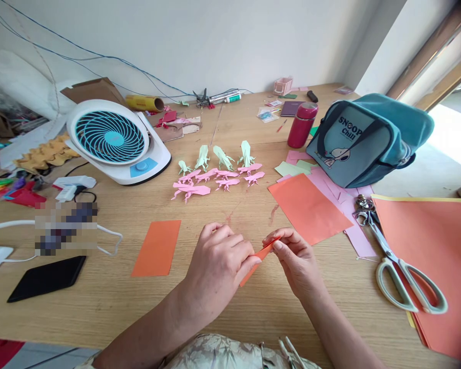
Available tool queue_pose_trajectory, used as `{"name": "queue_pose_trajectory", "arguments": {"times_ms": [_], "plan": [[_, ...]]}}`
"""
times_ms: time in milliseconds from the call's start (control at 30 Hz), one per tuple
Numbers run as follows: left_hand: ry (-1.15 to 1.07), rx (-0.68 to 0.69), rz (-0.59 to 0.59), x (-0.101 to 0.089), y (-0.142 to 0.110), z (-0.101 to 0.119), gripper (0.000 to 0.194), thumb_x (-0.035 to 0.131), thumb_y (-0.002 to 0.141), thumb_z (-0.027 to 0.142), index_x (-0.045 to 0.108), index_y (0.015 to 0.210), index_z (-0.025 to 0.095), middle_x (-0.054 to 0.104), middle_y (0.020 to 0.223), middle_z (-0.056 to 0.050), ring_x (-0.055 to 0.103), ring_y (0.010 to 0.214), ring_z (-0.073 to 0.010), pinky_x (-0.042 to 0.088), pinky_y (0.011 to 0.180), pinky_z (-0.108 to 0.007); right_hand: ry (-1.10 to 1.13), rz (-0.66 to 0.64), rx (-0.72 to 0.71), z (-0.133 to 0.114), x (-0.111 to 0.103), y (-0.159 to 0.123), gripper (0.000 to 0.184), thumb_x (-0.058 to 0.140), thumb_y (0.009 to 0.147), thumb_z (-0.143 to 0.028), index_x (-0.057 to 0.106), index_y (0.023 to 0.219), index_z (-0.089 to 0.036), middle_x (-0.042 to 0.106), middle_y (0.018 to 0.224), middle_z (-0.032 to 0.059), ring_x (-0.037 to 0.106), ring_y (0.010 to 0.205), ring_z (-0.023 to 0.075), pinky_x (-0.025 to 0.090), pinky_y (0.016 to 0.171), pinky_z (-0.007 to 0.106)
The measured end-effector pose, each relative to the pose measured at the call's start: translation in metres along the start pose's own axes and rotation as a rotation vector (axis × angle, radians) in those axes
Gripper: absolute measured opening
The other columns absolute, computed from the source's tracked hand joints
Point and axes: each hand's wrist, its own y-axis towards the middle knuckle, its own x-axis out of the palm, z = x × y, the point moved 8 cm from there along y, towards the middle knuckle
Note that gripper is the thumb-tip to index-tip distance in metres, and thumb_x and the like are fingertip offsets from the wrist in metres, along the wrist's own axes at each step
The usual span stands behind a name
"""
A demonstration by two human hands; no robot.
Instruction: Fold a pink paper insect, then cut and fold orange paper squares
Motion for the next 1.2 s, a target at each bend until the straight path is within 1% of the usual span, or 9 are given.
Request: {"name": "queue_pose_trajectory", "arguments": {"times_ms": [133, 300, 533, 867, 1033, 1200], "plan": [[-0.016, -0.007, -0.011, 0.0000, -0.0011, -0.0007, 0.021, 0.065, 0.090, 0.026, 0.062, 0.070, 0.020, 0.065, 0.065, 0.002, 0.053, 0.069, -0.0155, 0.035, 0.080, -0.036, 0.003, 0.019, 0.014, 0.0001, -0.0012, 0.0005, 0.011, 0.078, 0.079, -0.034, 0.071, 0.083, -0.027, 0.071, 0.084, 0.0012, 0.064, 0.086, 0.0175, 0.050, 0.082, 0.031], [-0.028, -0.004, -0.010, -0.0005, -0.0016, -0.0011, 0.021, 0.068, 0.089, 0.028, 0.063, 0.070, 0.020, 0.065, 0.064, 0.003, 0.053, 0.070, -0.0157, 0.035, 0.080, -0.036, 0.012, 0.017, 0.008, -0.0006, -0.0008, 0.0007, 0.012, 0.078, 0.078, -0.035, 0.070, 0.080, -0.026, 0.070, 0.083, 0.0010, 0.063, 0.085, 0.0175, 0.049, 0.081, 0.031], [-0.050, 0.010, 0.003, -0.0020, -0.0021, -0.0013, 0.019, 0.070, 0.087, 0.025, 0.063, 0.070, 0.020, 0.064, 0.065, 0.004, 0.051, 0.070, -0.0153, 0.035, 0.080, -0.035, 0.038, 0.001, -0.003, -0.0020, 0.0004, 0.0018, 0.011, 0.080, 0.077, -0.033, 0.071, 0.076, -0.027, 0.068, 0.081, 0.0000, 0.061, 0.081, 0.0151, 0.049, 0.075, 0.027], [-0.087, 0.001, -0.005, -0.0029, -0.0033, -0.0053, 0.019, 0.069, 0.087, 0.024, 0.063, 0.071, 0.019, 0.064, 0.064, 0.004, 0.050, 0.069, -0.0148, 0.035, 0.079, -0.034, 0.060, -0.059, 0.026, -0.0024, 0.0044, 0.0009, 0.011, 0.080, 0.076, -0.036, 0.075, 0.082, -0.027, 0.068, 0.083, 0.0016, 0.059, 0.075, 0.0150, 0.050, 0.075, 0.029], [-0.107, -0.005, -0.008, -0.0033, -0.0039, -0.0069, 0.018, 0.068, 0.088, 0.024, 0.063, 0.071, 0.019, 0.064, 0.065, 0.004, 0.050, 0.068, -0.0144, 0.034, 0.078, -0.033, 0.091, -0.047, 0.031, -0.0030, 0.0045, 0.0020, 0.013, 0.081, 0.074, -0.036, 0.074, 0.078, -0.026, 0.066, 0.080, 0.0010, 0.055, 0.071, 0.0134, 0.048, 0.071, 0.027], [-0.120, -0.003, -0.007, -0.0023, -0.0047, -0.0079, 0.018, 0.068, 0.088, 0.023, 0.063, 0.071, 0.018, 0.063, 0.065, 0.004, 0.050, 0.069, -0.0145, 0.034, 0.080, -0.033, 0.104, -0.051, 0.025, -0.0056, 0.0071, 0.0029, 0.014, 0.082, 0.072, -0.035, 0.073, 0.075, -0.025, 0.064, 0.077, 0.0006, 0.054, 0.071, 0.0127, 0.046, 0.068, 0.026]]}}
